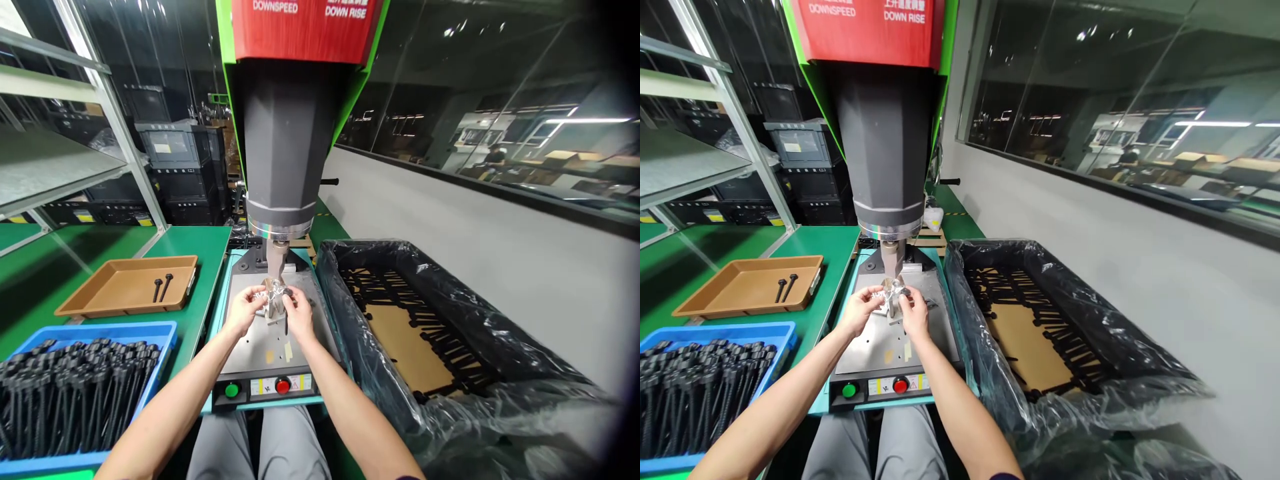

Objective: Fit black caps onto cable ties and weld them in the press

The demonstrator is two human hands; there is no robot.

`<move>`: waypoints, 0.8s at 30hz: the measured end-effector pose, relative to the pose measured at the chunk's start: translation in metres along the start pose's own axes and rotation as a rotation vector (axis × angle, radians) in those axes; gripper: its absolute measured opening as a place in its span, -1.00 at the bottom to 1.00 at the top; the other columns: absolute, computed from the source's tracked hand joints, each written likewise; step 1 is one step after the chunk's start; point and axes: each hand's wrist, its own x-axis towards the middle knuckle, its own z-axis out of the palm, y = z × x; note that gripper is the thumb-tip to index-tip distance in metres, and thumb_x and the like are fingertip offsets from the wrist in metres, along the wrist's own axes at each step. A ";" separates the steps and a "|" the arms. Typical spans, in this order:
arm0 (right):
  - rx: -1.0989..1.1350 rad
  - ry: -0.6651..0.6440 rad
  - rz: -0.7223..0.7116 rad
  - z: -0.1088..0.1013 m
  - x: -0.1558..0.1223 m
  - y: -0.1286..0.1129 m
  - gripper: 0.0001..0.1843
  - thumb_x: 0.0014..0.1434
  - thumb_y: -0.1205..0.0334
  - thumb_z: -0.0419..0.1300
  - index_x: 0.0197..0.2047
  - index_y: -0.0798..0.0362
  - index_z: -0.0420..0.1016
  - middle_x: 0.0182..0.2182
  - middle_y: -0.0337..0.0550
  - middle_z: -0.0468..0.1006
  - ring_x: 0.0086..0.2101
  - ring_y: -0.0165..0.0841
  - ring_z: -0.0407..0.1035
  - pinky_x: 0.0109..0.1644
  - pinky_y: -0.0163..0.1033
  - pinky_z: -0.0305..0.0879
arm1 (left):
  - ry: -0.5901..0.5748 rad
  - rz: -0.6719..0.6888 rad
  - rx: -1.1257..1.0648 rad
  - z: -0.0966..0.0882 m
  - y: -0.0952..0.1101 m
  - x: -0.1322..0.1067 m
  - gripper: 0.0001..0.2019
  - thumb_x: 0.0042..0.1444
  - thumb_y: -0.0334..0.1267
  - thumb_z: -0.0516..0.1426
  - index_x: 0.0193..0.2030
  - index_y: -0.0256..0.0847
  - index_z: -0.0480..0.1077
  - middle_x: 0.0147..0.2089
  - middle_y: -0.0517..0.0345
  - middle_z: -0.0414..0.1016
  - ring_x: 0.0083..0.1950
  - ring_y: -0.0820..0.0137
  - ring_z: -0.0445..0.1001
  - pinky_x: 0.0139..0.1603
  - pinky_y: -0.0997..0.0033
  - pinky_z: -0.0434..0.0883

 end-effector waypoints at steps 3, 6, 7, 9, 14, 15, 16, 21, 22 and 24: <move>-0.124 0.020 -0.074 0.000 0.001 -0.001 -0.66 0.15 0.15 0.14 -0.01 0.03 0.46 -0.16 -0.05 0.52 -0.17 -0.21 0.38 -0.08 -0.10 0.33 | 0.004 0.009 -0.015 0.000 0.003 0.003 -0.49 -0.27 -0.19 0.38 -0.12 -0.33 0.45 -0.25 0.05 0.54 -0.41 0.49 0.40 -0.41 0.48 0.32; -0.195 0.060 -0.217 0.004 0.004 -0.001 -0.70 0.11 0.18 0.19 -0.06 -0.03 0.53 -0.06 -0.06 0.46 -0.02 -0.18 0.31 0.09 -0.06 0.24 | 0.000 0.028 -0.010 -0.002 0.004 0.007 -0.48 -0.26 -0.21 0.37 -0.08 -0.32 0.45 -0.20 0.03 0.55 -0.40 0.49 0.41 -0.39 0.47 0.33; -0.205 0.069 -0.246 0.006 0.006 -0.001 -0.70 0.11 0.18 0.20 -0.07 -0.04 0.55 -0.03 -0.06 0.43 0.02 -0.18 0.28 0.13 -0.06 0.21 | 0.001 0.034 -0.005 -0.002 0.005 0.008 -0.48 -0.25 -0.22 0.37 -0.08 -0.32 0.45 -0.20 0.03 0.55 -0.40 0.49 0.40 -0.39 0.47 0.33; -0.177 0.073 -0.246 0.010 0.010 0.002 -0.71 0.11 0.15 0.21 -0.08 -0.04 0.57 0.00 -0.04 0.41 0.04 -0.18 0.28 0.16 -0.07 0.18 | 0.004 0.038 -0.003 -0.003 0.006 0.010 -0.49 -0.24 -0.24 0.36 -0.08 -0.31 0.45 -0.21 0.04 0.55 -0.41 0.50 0.39 -0.39 0.47 0.32; -0.026 0.053 -0.178 0.023 0.027 0.012 -0.67 0.12 0.09 0.21 -0.05 -0.01 0.55 0.04 -0.04 0.43 0.06 -0.19 0.28 0.13 -0.10 0.22 | 0.014 0.049 -0.009 -0.003 0.008 0.017 -0.52 -0.25 -0.29 0.34 -0.10 -0.32 0.46 -0.20 0.02 0.55 -0.45 0.53 0.35 -0.41 0.48 0.29; 0.002 0.052 -0.156 0.026 0.031 0.014 -0.67 0.10 0.10 0.23 -0.06 -0.01 0.55 0.05 -0.05 0.44 0.07 -0.19 0.27 0.13 -0.11 0.22 | 0.016 0.056 -0.008 -0.003 0.008 0.019 -0.53 -0.24 -0.31 0.33 -0.10 -0.32 0.46 -0.18 0.01 0.56 -0.45 0.54 0.34 -0.41 0.48 0.29; 0.042 0.042 -0.118 0.028 0.034 0.016 -0.67 0.08 0.10 0.24 -0.08 -0.01 0.56 0.04 -0.07 0.46 0.07 -0.18 0.26 0.13 -0.11 0.21 | 0.016 0.062 -0.007 -0.004 0.008 0.020 -0.54 -0.24 -0.32 0.32 -0.10 -0.32 0.47 -0.17 0.00 0.56 -0.45 0.54 0.33 -0.40 0.48 0.29; 0.215 -0.107 0.075 0.030 0.048 0.018 -0.61 -0.02 0.11 0.30 -0.09 0.05 0.54 -0.14 -0.10 0.57 -0.08 -0.17 0.38 0.04 -0.12 0.27 | 0.011 0.060 -0.001 -0.005 0.006 0.025 -0.55 -0.22 -0.35 0.29 -0.09 -0.33 0.46 -0.13 -0.03 0.56 -0.44 0.53 0.35 -0.40 0.48 0.29; 0.218 -0.134 0.079 0.028 0.049 0.017 -0.60 -0.01 0.11 0.30 -0.08 0.05 0.54 -0.17 -0.12 0.58 -0.12 -0.19 0.40 0.02 -0.12 0.28 | 0.015 0.057 -0.003 -0.006 0.005 0.025 -0.55 -0.22 -0.34 0.29 -0.09 -0.33 0.46 -0.13 -0.04 0.56 -0.43 0.52 0.36 -0.40 0.48 0.29; 0.203 -0.182 0.066 0.022 0.052 0.013 -0.63 0.03 0.10 0.26 -0.08 0.03 0.53 -0.17 -0.14 0.58 -0.14 -0.22 0.41 0.04 -0.15 0.26 | 0.019 0.052 -0.008 -0.007 0.005 0.026 -0.55 -0.23 -0.33 0.29 -0.10 -0.32 0.46 -0.12 -0.05 0.57 -0.42 0.50 0.39 -0.40 0.47 0.30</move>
